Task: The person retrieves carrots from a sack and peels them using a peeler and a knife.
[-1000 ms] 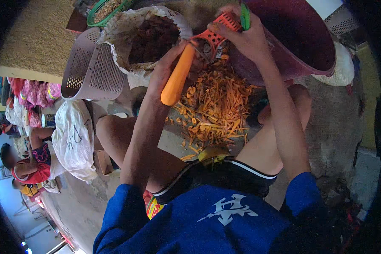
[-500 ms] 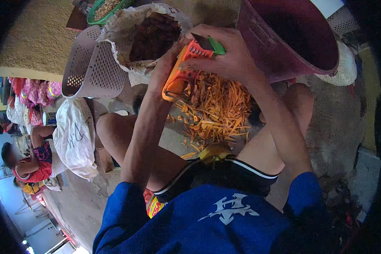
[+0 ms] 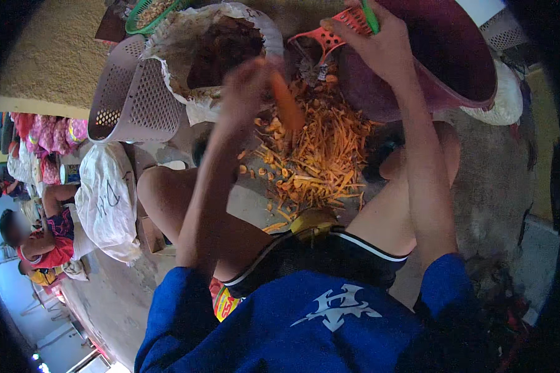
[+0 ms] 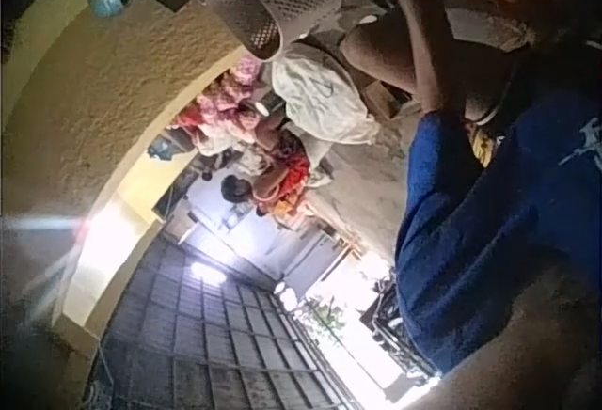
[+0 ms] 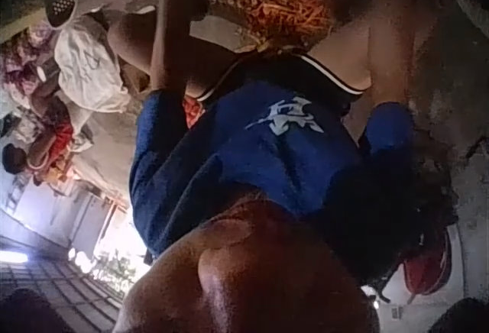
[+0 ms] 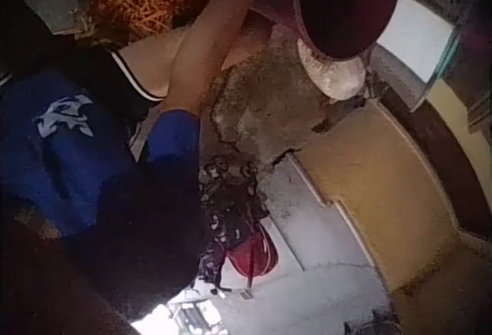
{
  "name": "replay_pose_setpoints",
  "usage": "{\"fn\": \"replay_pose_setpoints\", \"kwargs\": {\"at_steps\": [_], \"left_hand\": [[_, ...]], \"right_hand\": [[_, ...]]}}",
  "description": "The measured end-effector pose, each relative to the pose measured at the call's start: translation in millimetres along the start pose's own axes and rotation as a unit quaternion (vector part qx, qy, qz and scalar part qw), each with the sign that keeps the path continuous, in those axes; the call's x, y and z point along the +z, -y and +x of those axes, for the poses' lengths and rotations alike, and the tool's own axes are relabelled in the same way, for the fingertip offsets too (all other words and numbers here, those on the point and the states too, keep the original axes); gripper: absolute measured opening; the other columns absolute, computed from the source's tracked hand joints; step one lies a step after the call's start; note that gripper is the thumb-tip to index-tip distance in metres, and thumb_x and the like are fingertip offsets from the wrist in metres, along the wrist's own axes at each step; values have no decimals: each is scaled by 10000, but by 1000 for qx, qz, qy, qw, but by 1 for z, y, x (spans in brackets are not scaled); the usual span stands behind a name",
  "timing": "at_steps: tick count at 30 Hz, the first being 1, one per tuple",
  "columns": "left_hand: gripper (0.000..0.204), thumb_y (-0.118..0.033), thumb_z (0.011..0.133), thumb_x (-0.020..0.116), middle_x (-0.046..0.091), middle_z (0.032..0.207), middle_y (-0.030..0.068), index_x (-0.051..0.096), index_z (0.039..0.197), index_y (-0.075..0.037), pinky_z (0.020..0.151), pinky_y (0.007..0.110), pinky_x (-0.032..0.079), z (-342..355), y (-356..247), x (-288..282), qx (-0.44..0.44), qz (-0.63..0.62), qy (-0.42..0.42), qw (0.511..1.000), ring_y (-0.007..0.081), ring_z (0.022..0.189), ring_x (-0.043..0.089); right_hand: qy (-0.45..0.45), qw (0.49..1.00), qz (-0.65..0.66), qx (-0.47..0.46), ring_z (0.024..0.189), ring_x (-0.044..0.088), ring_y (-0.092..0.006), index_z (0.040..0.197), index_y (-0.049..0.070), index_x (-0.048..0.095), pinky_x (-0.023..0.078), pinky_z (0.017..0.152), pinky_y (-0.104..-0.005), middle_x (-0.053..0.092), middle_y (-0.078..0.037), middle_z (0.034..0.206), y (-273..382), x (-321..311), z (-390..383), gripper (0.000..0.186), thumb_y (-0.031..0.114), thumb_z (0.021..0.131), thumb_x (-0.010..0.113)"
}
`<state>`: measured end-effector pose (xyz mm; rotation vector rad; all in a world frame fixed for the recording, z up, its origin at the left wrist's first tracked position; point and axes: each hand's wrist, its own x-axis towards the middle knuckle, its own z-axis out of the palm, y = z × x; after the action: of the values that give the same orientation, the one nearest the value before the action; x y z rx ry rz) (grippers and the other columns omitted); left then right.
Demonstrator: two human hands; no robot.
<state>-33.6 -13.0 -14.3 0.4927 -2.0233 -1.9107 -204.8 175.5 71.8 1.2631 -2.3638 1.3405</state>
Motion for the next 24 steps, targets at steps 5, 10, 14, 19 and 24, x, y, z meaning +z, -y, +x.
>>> {"fn": "replay_pose_setpoints", "kwargs": {"at_steps": [5, 10, 14, 19, 24], "left_hand": [[408, -271, 968, 641, 671, 1127, 97, 559, 1308, -61, 823, 267, 559, 15, -7, -74, -63, -202, -20, 977, 167, 1058, 663], [402, -238, 937, 681, 644, 1119, 63, 558, 1279, -68, 808, 274, 564, -4, -33, -48, -54, -276, 105, 954, 175, 1013, 680], [379, -239, 903, 670, 636, 1014, 59, 569, 1218, -53, 750, 282, 523, -8, -31, -30, -130, -57, 26, 990, 152, 898, 659], [400, -290, 915, 603, 636, 990, 141, 559, 1190, -2, 772, 396, 485, -25, -18, 7, 14, 169, 48, 984, 241, 833, 603], [458, -329, 937, 575, 638, 1097, 267, 502, 1257, -9, 834, 477, 478, -28, -16, 13, 73, 323, 51, 942, 423, 1018, 633]], "right_hand": [[-119, 989, 71, -47, 821, 543, -125, 974, 27, 561, 459, 750, -282, 569, -36, 850, -10, -6, 5, 394, 273, 827, 830], [-62, 992, 103, -26, 867, 548, -118, 995, 47, 548, 456, 779, -278, 565, -26, 887, -8, -9, 3, 393, 244, 818, 838], [14, 964, 263, 24, 802, 586, -127, 992, 32, 577, 492, 741, -329, 616, -47, 856, 3, 4, -1, 409, 275, 803, 847], [5, 996, 59, -65, 759, 620, -164, 1004, 15, 624, 511, 715, -355, 660, -77, 847, -4, 19, 0, 468, 348, 772, 856], [-43, 980, -41, -192, 775, 652, -227, 1021, 18, 633, 517, 698, -370, 671, -116, 850, -23, 26, 10, 479, 370, 772, 841]]}}
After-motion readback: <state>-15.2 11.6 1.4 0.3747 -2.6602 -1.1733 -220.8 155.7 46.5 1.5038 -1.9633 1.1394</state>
